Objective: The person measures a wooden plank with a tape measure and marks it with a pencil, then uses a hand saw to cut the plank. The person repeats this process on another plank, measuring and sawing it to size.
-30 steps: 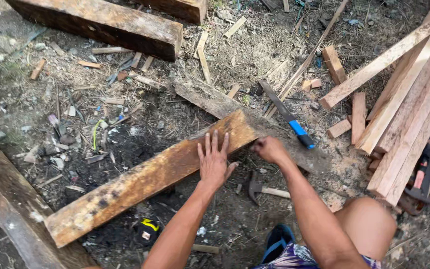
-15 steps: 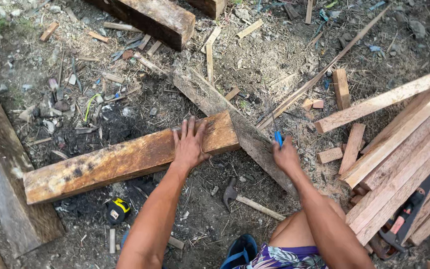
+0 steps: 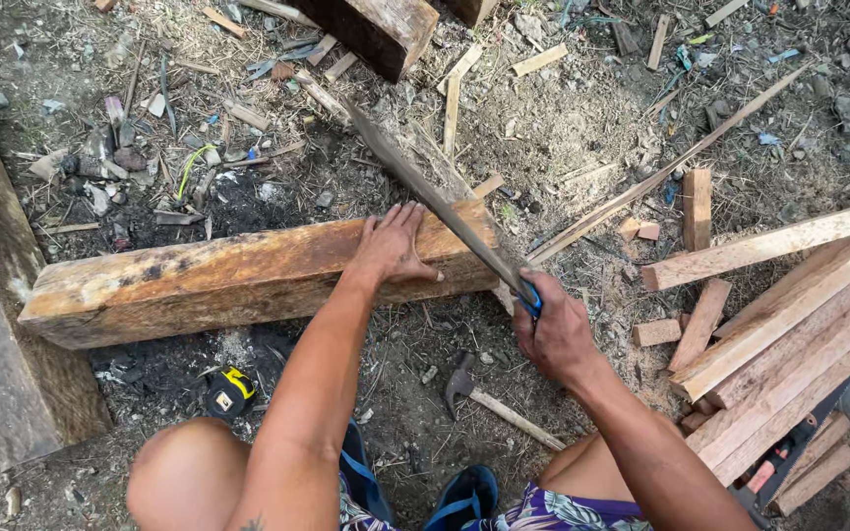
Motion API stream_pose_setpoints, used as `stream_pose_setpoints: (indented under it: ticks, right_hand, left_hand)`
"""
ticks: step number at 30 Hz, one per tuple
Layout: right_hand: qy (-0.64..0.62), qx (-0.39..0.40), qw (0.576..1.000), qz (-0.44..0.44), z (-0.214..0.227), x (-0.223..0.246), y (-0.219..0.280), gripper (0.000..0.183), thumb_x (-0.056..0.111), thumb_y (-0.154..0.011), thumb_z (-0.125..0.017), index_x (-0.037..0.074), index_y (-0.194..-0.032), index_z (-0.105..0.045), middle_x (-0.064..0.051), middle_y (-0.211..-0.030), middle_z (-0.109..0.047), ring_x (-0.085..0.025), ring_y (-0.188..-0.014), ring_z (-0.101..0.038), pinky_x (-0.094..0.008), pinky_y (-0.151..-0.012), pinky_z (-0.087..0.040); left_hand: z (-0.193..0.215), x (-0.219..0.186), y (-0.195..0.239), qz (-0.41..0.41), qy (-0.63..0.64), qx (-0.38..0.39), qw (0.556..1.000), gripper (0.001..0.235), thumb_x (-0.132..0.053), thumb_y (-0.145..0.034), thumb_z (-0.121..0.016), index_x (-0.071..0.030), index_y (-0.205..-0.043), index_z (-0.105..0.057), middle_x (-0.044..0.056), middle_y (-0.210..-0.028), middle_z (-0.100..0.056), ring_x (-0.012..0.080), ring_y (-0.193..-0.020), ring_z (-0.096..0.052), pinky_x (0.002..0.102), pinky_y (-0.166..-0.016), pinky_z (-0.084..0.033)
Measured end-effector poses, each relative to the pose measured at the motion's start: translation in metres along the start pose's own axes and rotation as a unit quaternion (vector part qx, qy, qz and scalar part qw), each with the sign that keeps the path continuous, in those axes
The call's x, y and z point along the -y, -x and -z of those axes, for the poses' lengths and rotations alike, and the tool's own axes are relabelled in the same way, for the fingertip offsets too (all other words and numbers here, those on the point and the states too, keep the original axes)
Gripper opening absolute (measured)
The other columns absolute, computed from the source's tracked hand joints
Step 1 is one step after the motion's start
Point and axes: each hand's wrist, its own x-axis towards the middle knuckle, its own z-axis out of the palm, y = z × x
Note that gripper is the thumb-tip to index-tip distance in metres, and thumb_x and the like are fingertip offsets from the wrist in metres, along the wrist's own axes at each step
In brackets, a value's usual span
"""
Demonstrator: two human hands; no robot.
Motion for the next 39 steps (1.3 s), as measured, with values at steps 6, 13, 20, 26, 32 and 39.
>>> stream_pose_setpoints:
  ticks: [6,13,20,26,32,39]
  right_hand:
    - [0.192,0.245,0.893,-0.325,-0.006,-0.030,-0.028,0.023,0.022,-0.110,-0.045,0.004,-0.125,-0.041,-0.017,-0.079,-0.059,-0.032,-0.051,-0.064,-0.047,-0.043,-0.055]
    - [0.056,0.056,0.987,-0.142,0.004,-0.018,-0.005,0.023,0.024,-0.108,-0.049,0.004,-0.117,-0.043,-0.014,-0.065,-0.062,-0.026,-0.045,-0.060,-0.043,-0.040,-0.050]
    - [0.147,0.196,0.935,-0.255,-0.003,-0.029,-0.042,0.025,0.020,-0.107,-0.051,0.003,-0.123,-0.043,-0.020,-0.081,-0.066,-0.032,-0.050,-0.065,-0.044,-0.042,-0.054]
    - [0.029,-0.032,0.997,0.056,0.013,0.014,-0.026,0.038,0.007,-0.100,-0.062,0.003,-0.129,-0.037,-0.021,-0.091,-0.070,-0.029,-0.063,-0.071,-0.039,-0.051,-0.058]
    - [0.097,-0.012,0.994,-0.048,-0.007,-0.007,-0.019,0.040,0.013,-0.101,-0.061,0.008,-0.134,-0.040,-0.019,-0.091,-0.072,-0.030,-0.066,-0.072,-0.040,-0.055,-0.060]
    - [0.094,0.087,0.970,-0.207,0.002,-0.005,-0.041,0.041,0.012,-0.105,-0.054,0.006,-0.142,-0.037,-0.019,-0.090,-0.066,-0.028,-0.057,-0.068,-0.038,-0.043,-0.060]
  left_hand:
    - [0.000,0.005,0.003,-0.012,0.007,0.002,1.000,0.139,-0.072,-0.058,-0.082,-0.009,-0.162,-0.015,0.009,-0.171,-0.016,0.0284,-0.157,-0.015,0.057,-0.125,-0.012]
    - [0.004,0.006,-0.004,-0.024,0.020,-0.005,1.000,0.144,-0.077,-0.056,-0.082,-0.008,-0.161,-0.012,0.011,-0.169,-0.013,0.0290,-0.156,-0.012,0.057,-0.125,-0.009]
    - [0.001,0.008,-0.003,-0.029,0.005,-0.014,0.999,0.149,-0.082,-0.054,-0.080,-0.008,-0.162,-0.010,0.011,-0.169,-0.013,0.0286,-0.156,-0.012,0.055,-0.126,-0.010]
    - [-0.005,0.008,-0.002,-0.026,0.007,-0.010,1.000,0.147,-0.082,-0.054,-0.078,-0.009,-0.162,-0.010,0.011,-0.168,-0.013,0.0278,-0.155,-0.013,0.054,-0.124,-0.009]
    - [0.003,0.019,-0.017,-0.011,-0.003,0.043,0.999,0.120,-0.084,-0.060,-0.065,-0.029,-0.161,-0.030,0.000,-0.171,-0.026,0.0256,-0.159,-0.021,0.057,-0.130,-0.010]
    - [0.000,0.012,-0.012,0.012,-0.032,-0.158,0.987,0.134,-0.073,-0.069,-0.082,-0.006,-0.160,-0.011,0.022,-0.160,-0.025,0.0395,-0.149,-0.019,0.065,-0.118,-0.008]
